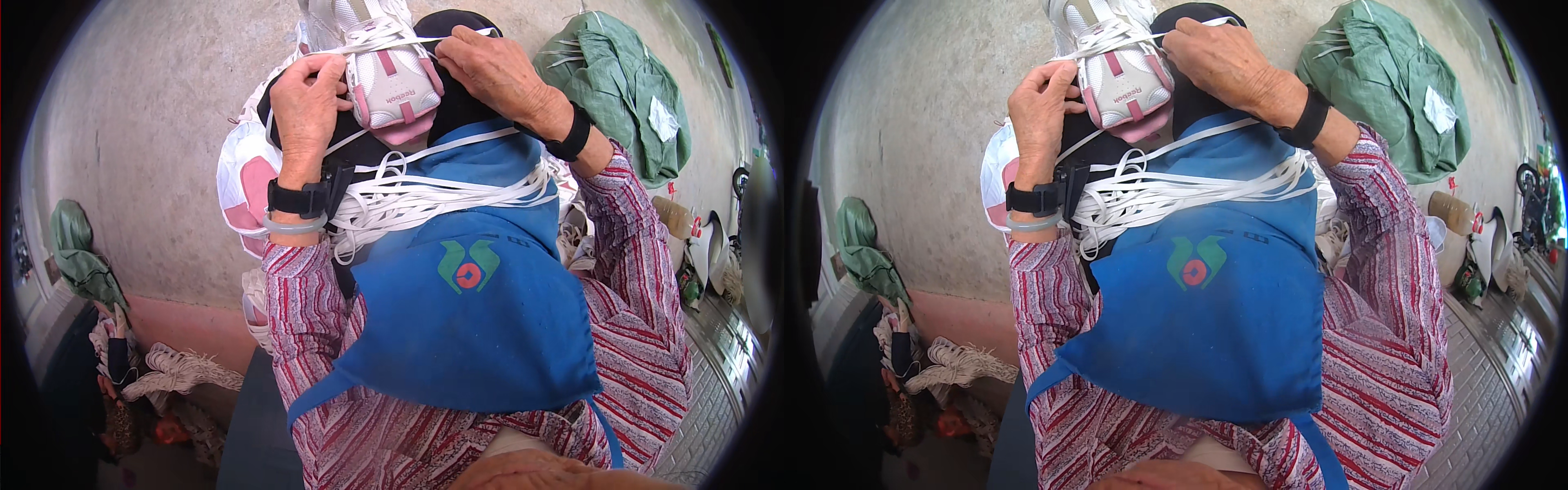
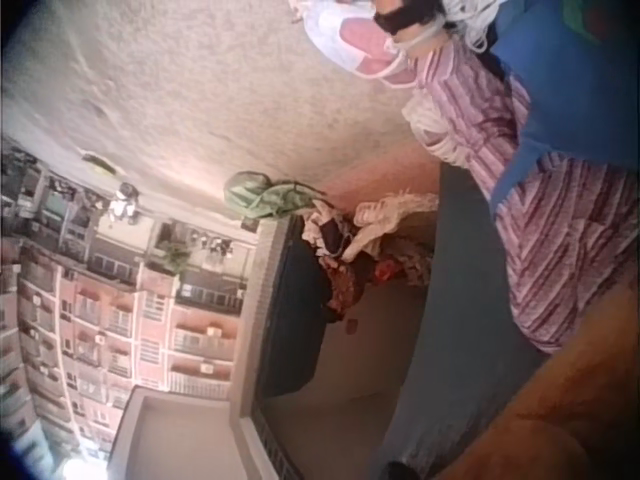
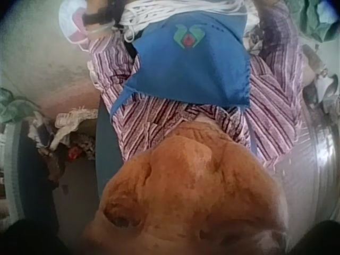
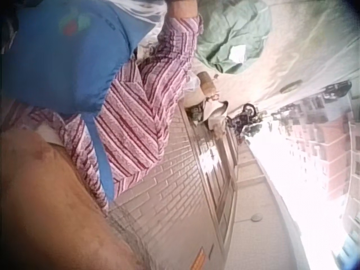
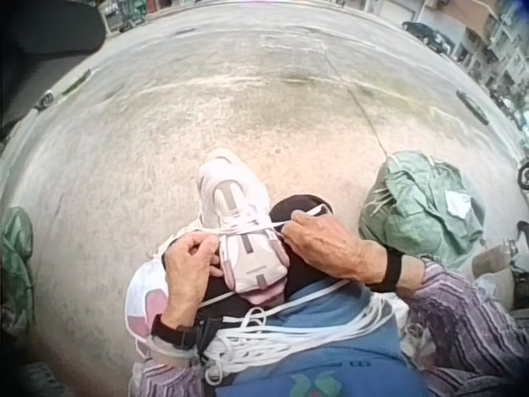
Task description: The person is lacing several pairs of shoes, pulling the laces through the eyelets and tying them.
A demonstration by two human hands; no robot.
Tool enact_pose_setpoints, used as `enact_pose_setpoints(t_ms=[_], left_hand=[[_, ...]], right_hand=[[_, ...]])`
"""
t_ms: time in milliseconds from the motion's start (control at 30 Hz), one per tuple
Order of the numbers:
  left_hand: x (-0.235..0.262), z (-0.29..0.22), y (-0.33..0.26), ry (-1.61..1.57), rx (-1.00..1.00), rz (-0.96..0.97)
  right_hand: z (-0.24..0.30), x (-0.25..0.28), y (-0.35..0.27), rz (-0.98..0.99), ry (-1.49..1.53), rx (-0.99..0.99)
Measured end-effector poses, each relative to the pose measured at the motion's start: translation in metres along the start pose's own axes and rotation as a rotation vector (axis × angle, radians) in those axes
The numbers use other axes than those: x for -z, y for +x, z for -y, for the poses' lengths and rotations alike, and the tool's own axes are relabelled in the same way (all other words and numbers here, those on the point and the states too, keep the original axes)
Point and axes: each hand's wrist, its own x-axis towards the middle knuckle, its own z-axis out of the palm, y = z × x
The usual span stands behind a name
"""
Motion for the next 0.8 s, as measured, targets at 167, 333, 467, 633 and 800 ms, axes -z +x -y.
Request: enact_pose_setpoints(t_ms=[167,333,467,633,800], left_hand=[[0.005,0.005,-0.004,0.062,-0.042,-0.047],[-0.002,0.003,-0.02,0.501,-0.382,-0.114],[-0.007,-0.001,-0.032,0.842,-0.523,-0.046],[-0.007,0.003,-0.023,1.045,-0.598,-0.066],[-0.009,0.006,-0.017,0.97,-0.674,-0.083]], right_hand=[[-0.006,0.003,0.003,0.073,-0.055,0.03],[-0.003,-0.007,0.016,-0.231,0.341,-0.073],[0.0,-0.01,0.025,-0.279,0.373,-0.088],[-0.003,-0.006,0.032,-0.226,0.409,-0.063],[0.0,-0.006,0.028,-0.188,0.416,-0.091]])
